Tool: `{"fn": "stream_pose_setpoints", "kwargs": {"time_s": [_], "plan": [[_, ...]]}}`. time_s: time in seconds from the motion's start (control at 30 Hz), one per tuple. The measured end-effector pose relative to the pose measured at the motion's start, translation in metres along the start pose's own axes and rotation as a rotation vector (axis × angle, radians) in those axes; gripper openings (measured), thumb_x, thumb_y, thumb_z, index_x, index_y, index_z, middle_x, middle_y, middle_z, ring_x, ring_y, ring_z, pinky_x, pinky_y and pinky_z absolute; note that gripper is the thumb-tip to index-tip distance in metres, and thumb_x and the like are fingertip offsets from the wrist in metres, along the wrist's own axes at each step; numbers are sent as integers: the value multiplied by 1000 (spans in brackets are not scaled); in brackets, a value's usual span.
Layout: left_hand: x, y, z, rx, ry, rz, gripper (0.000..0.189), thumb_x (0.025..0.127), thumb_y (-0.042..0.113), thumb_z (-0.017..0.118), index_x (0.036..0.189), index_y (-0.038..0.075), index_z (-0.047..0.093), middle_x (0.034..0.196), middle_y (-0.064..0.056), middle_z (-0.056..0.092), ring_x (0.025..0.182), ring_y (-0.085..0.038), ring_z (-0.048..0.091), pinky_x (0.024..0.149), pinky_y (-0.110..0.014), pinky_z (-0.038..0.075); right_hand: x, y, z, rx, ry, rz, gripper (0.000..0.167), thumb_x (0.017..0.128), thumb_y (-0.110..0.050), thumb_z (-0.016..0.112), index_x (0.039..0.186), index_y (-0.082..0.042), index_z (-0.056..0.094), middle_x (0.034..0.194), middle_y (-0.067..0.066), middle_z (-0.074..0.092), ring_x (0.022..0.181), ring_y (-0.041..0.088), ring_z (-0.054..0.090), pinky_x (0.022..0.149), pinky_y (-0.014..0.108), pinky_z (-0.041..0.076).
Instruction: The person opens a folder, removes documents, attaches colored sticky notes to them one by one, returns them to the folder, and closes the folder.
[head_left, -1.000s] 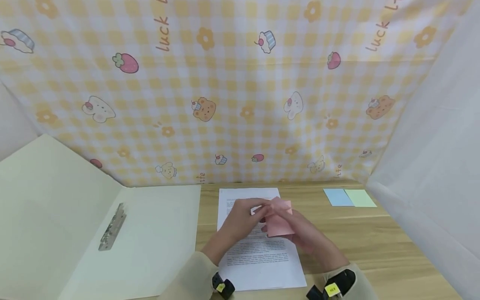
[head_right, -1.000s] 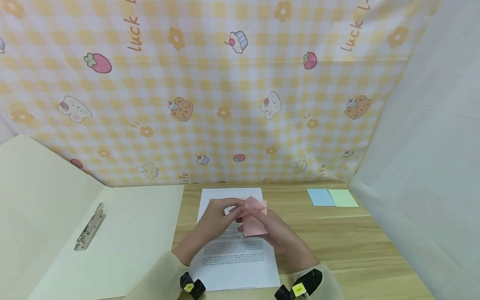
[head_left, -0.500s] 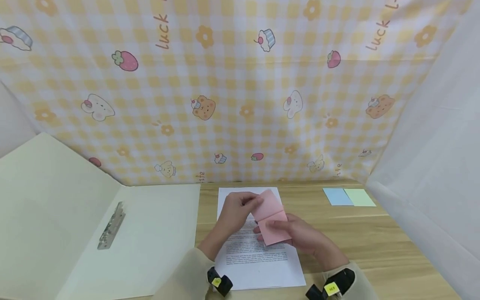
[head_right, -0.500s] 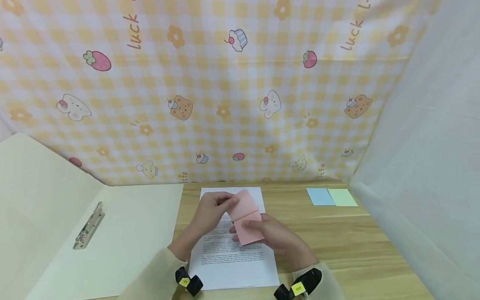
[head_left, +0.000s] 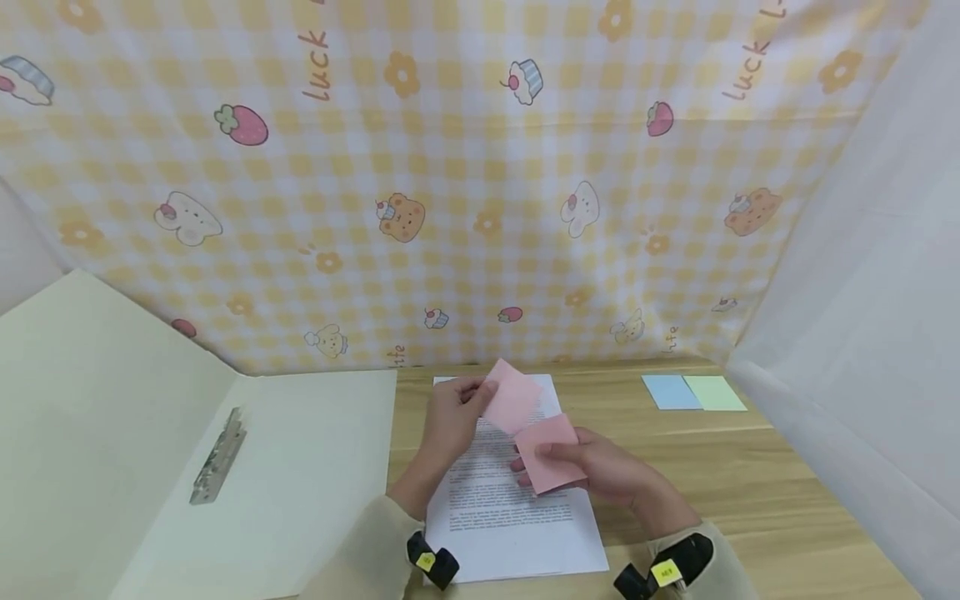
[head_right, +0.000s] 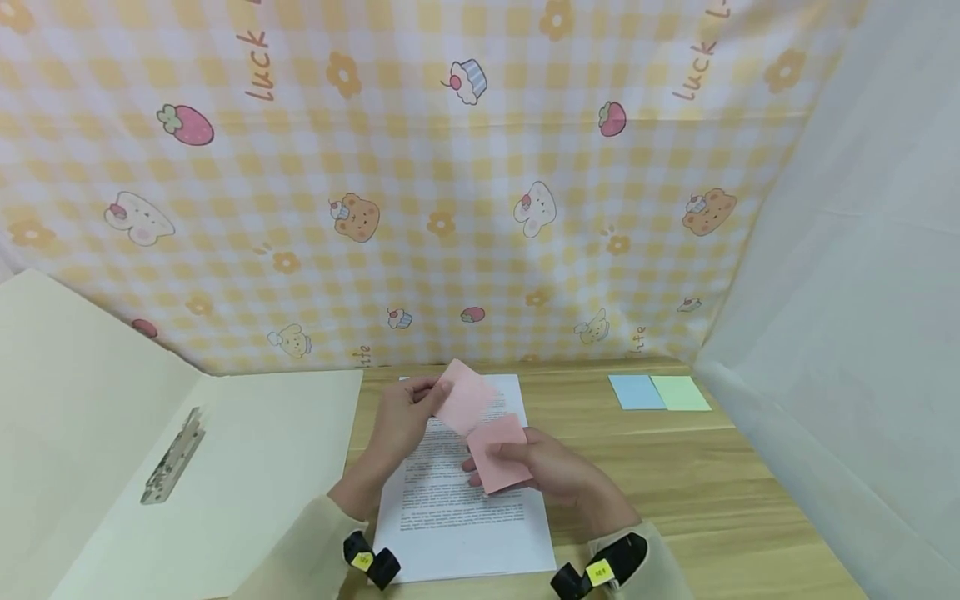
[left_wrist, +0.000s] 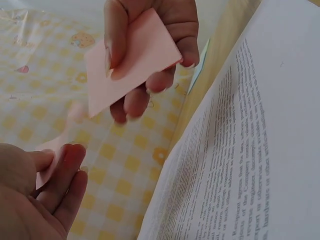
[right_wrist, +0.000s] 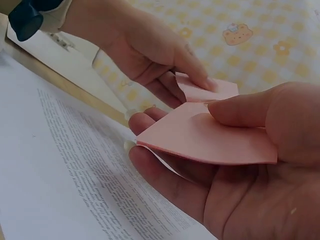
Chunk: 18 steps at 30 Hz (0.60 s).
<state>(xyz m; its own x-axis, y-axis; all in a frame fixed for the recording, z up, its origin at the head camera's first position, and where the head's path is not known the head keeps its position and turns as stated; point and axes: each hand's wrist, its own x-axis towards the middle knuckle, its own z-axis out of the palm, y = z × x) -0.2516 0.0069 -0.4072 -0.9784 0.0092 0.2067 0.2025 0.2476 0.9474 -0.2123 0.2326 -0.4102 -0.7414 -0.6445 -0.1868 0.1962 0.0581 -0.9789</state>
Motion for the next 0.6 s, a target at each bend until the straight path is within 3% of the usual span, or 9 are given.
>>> {"fn": "stream_pose_setpoints", "kwargs": {"time_s": [0.13, 0.27, 0.4, 0.6], "plan": [[2, -1, -2, 1, 36, -25, 27, 100, 25, 65, 111, 4, 76, 99, -11, 78, 77, -12, 66, 68, -22, 55, -4, 0, -7, 29, 11, 1, 54, 105, -20, 52, 148, 10, 37, 128, 16, 70, 113, 21, 72, 94, 34, 59], [2, 1, -5, 2, 21, -27, 27, 101, 22, 63, 114, 2, 74, 100, -12, 77, 78, -12, 66, 69, -22, 56, -8, -1, -15, -25, 72, 9, 56, 105, -21, 52, 148, 10, 36, 128, 18, 69, 111, 21, 72, 94, 34, 60], [1, 4, -7, -5, 2, -19, 26, 100, 18, 62, 115, -1, 73, 102, -16, 77, 80, -14, 67, 71, -24, 57, -14, -4, -22, -154, 205, 32, 54, 103, -25, 57, 141, 11, 44, 114, 14, 73, 100, 19, 73, 87, 32, 61], [-2, 4, -9, 2, -31, -17, 29, 100, 16, 59, 120, -3, 70, 113, -20, 75, 92, -21, 72, 82, -33, 61, -20, -7, -36, -349, 477, 60, 48, 97, -29, 67, 128, 6, 57, 95, 6, 72, 82, 16, 69, 72, 30, 60]]}}
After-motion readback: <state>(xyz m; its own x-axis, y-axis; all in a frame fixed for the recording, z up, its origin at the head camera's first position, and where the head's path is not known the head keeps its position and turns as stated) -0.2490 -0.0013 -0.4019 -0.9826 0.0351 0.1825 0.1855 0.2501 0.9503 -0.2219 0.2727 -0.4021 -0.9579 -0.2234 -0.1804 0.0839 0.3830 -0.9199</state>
